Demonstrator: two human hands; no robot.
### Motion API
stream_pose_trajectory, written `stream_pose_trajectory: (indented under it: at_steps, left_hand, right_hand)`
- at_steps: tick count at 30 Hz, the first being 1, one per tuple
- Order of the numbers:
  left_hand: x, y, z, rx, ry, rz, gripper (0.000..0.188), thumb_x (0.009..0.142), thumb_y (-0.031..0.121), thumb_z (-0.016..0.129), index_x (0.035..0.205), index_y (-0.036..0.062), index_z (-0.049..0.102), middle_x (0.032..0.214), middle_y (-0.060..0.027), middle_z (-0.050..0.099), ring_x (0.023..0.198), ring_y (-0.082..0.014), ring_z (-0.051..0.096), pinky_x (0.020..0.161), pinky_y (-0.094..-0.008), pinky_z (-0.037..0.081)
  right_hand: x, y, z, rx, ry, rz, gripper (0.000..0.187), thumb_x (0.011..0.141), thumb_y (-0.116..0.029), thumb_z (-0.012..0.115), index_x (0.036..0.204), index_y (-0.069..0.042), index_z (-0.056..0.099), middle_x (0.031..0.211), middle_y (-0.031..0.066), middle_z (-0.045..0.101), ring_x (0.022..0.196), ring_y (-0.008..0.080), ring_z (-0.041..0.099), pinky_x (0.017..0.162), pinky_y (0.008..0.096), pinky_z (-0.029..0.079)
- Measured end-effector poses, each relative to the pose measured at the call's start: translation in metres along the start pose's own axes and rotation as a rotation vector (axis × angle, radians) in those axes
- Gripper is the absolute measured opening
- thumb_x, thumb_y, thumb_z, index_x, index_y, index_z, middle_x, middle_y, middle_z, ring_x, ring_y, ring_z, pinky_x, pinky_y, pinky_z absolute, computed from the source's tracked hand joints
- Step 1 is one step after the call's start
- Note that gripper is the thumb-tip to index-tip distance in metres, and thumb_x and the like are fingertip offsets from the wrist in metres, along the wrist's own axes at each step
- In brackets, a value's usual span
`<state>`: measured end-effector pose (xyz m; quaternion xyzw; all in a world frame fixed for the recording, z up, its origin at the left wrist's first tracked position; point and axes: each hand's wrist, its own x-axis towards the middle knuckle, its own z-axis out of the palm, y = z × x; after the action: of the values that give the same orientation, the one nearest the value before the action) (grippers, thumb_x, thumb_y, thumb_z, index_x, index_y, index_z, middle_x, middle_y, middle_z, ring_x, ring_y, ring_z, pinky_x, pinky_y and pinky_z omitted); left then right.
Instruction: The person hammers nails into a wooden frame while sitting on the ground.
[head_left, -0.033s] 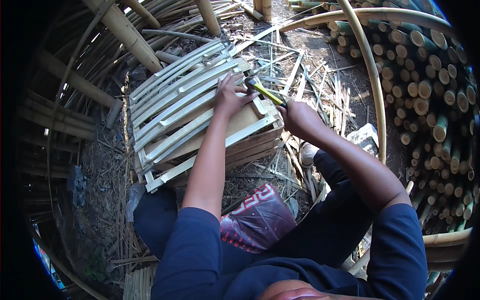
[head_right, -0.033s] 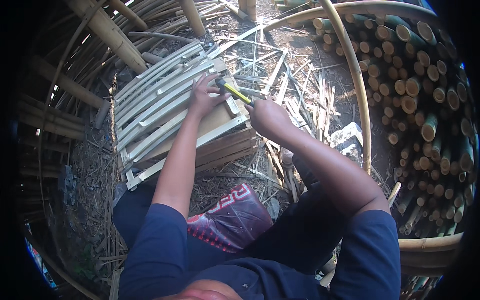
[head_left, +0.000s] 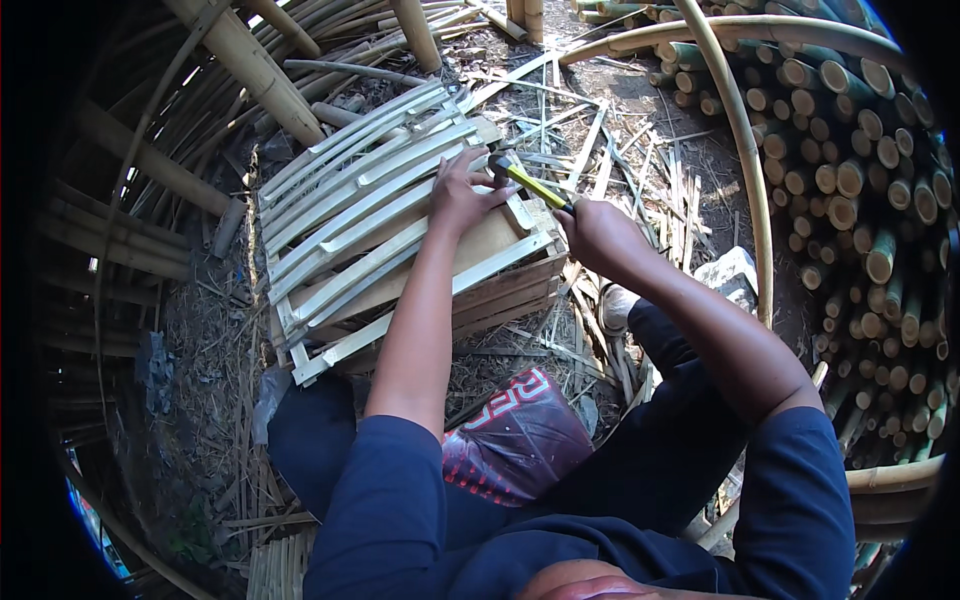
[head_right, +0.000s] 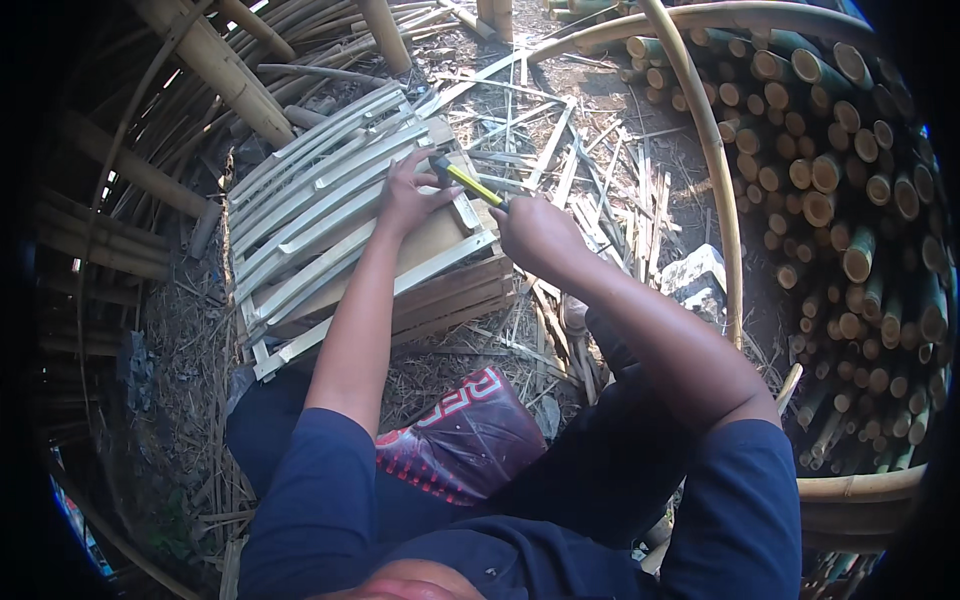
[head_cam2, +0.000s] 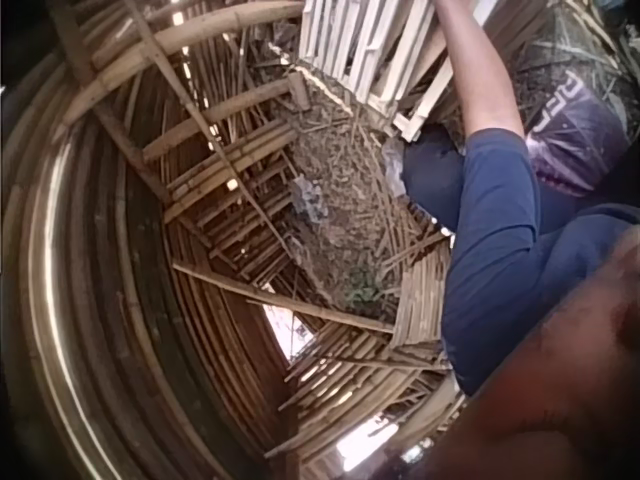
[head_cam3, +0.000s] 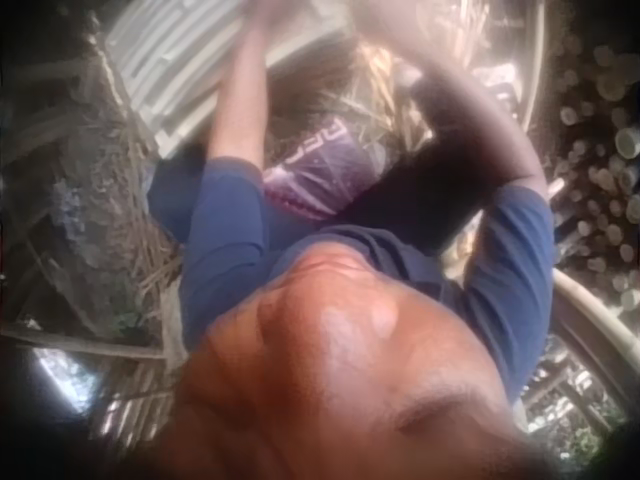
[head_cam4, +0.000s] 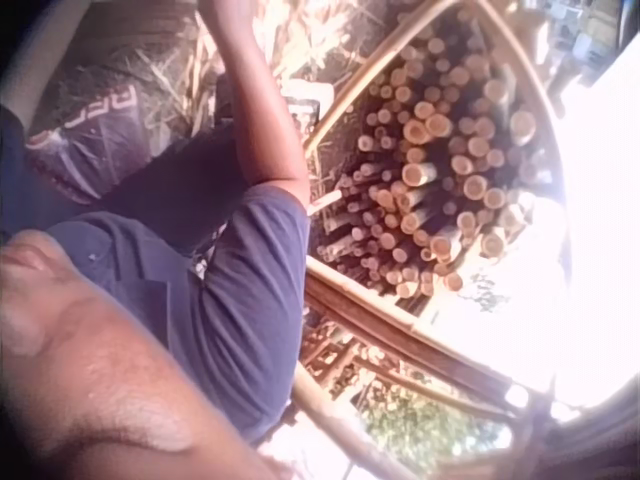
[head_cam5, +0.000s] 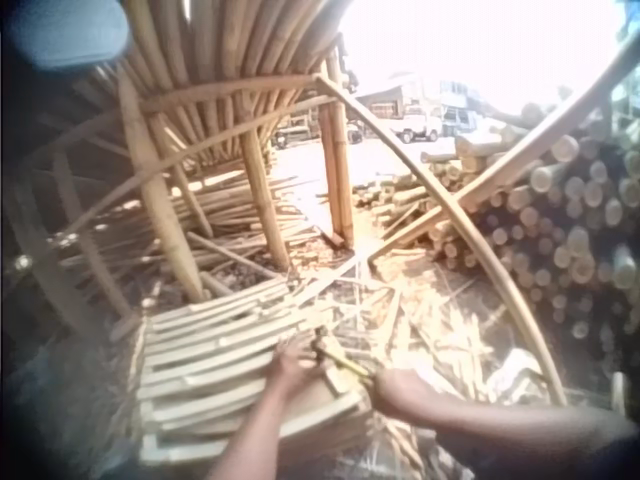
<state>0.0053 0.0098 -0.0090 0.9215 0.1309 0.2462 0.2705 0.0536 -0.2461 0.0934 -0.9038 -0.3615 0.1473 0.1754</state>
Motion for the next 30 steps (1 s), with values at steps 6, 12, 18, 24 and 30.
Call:
stream_pose_trajectory:
  at_steps: [6,12,18,24,30]
  left_hand:
    - [0.002,0.019,-0.003,-0.014,-0.025,-0.048,0.027,0.072,0.041,0.092,0.082,0.0167,0.084,0.144,0.0029,0.062,0.133,-0.0239,0.058,0.124,-0.043,0.034]
    - [-0.001,0.004,-0.001,-0.095,-0.023,-0.083,0.03,0.069,0.04,0.094,0.081,0.0145,0.084,0.139,0.002,0.066,0.13,-0.023,0.059,0.111,-0.0363,0.046]
    - [0.003,0.01,-0.002,-0.032,-0.034,-0.057,0.035,0.069,0.045,0.094,0.081,0.0141,0.084,0.137,0.0007,0.067,0.131,-0.023,0.058,0.113,-0.0373,0.043]
    - [0.003,0.009,-0.002,-0.004,-0.057,-0.117,0.034,0.07,0.048,0.092,0.08,0.0167,0.084,0.145,-0.0001,0.062,0.136,-0.024,0.054,0.116,-0.0388,0.039]
    - [0.002,0.01,0.0,-0.034,-0.034,-0.113,0.028,0.071,0.044,0.093,0.077,0.0188,0.084,0.145,0.0001,0.062,0.136,-0.0234,0.054,0.117,-0.0392,0.038]
  right_hand:
    - [-0.007,-0.006,-0.007,-0.016,0.027,0.053,0.043,0.107,-0.036,0.052,0.101,0.003,0.07,0.087,0.0274,0.072,0.084,0.0463,0.071,0.078,0.0553,0.055]
    - [-0.005,-0.017,-0.011,0.005,0.025,0.084,0.045,0.107,-0.038,0.052,0.102,0.002,0.07,0.09,0.0277,0.072,0.087,0.0456,0.072,0.078,0.0554,0.055]
    - [-0.004,-0.001,0.014,-0.033,-0.013,0.068,0.044,0.107,-0.037,0.051,0.101,0.002,0.07,0.09,0.0271,0.073,0.087,0.0456,0.071,0.079,0.0551,0.055]
    - [0.001,-0.004,-0.002,0.014,-0.001,0.06,0.045,0.108,-0.036,0.05,0.102,0.003,0.071,0.09,0.0266,0.073,0.086,0.0456,0.072,0.08,0.055,0.055]
    - [-0.007,-0.017,-0.016,0.024,0.044,0.054,0.045,0.108,-0.036,0.05,0.1,0.003,0.071,0.087,0.0265,0.073,0.085,0.0449,0.072,0.078,0.0542,0.056]
